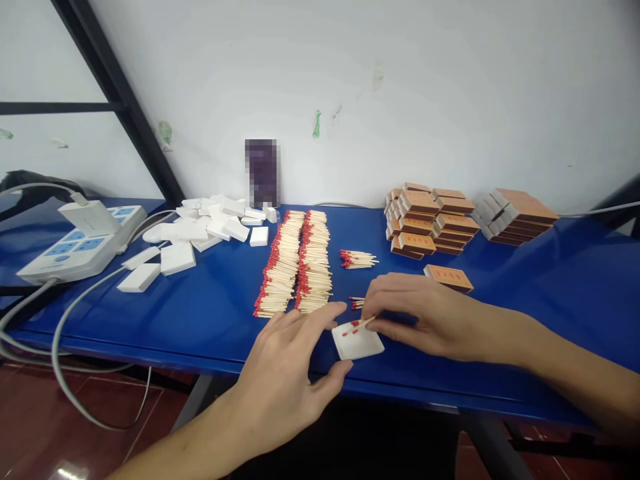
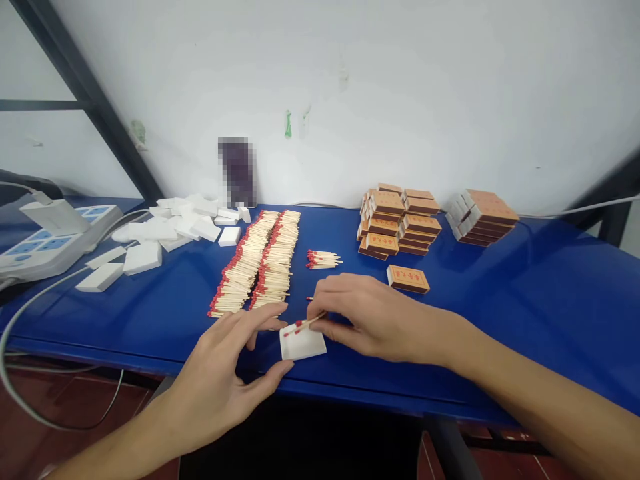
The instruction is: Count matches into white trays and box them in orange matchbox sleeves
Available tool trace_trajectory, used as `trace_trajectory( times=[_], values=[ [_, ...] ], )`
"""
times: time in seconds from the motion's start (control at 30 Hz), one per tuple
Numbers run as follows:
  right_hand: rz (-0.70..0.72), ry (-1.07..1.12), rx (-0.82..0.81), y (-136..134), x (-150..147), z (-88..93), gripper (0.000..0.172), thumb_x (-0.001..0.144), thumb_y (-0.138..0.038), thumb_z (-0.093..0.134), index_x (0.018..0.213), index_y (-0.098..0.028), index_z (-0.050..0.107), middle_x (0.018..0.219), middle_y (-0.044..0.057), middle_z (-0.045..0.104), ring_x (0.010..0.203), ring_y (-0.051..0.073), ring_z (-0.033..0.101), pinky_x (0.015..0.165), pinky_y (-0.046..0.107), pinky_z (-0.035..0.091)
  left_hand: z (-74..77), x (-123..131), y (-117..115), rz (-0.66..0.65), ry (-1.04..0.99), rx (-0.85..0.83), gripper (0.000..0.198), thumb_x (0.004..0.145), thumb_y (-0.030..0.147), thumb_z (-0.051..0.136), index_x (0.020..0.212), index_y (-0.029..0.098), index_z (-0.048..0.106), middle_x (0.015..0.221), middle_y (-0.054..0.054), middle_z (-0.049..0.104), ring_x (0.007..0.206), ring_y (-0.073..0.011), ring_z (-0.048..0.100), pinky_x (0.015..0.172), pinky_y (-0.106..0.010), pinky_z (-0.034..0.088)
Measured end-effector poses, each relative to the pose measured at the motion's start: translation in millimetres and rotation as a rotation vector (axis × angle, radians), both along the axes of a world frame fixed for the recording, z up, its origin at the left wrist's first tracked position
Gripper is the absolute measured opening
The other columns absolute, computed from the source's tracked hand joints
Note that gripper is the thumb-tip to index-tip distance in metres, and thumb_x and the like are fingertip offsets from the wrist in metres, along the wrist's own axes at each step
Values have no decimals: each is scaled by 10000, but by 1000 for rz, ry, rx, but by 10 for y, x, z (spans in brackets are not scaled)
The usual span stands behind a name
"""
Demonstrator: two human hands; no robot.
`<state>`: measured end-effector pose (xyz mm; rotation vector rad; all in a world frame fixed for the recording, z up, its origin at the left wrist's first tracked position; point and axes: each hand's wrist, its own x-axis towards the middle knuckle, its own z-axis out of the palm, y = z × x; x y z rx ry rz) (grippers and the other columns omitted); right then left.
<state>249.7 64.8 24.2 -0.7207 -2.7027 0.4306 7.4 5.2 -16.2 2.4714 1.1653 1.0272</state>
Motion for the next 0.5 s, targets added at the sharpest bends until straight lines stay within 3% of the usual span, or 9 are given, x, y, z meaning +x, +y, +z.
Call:
trace_trajectory(
  times=[0.2,0.4,0.5],
  values=[
    [10,-113,20,-109,-89,53,225,999,-259,465,965,-189,677,903,55,624,831,179,575,718,303,443,12,7,-7,-36,14,7,427,870,176,680,1250,258,502,1067,-4,694,909,-214,628,819,-368,493],
    [0,-172,-46,-169,-175,68,216,984,-248,497,878,-201,679,886,45,583,830,183,545,724,320,440,20,9,-8,-84,13,-12,389,877,161,687,1220,250,527,1077,-7,695,933,-220,618,833,-385,479],
    [2,-152,-130,-198,-198,84,215,993,-293,500,951,-222,698,903,38,584,842,172,557,724,303,447,19,10,-3,-99,1,-12,343,874,150,693,1174,241,554,1059,-6,694,922,-212,615,821,-377,480]
  ],
)
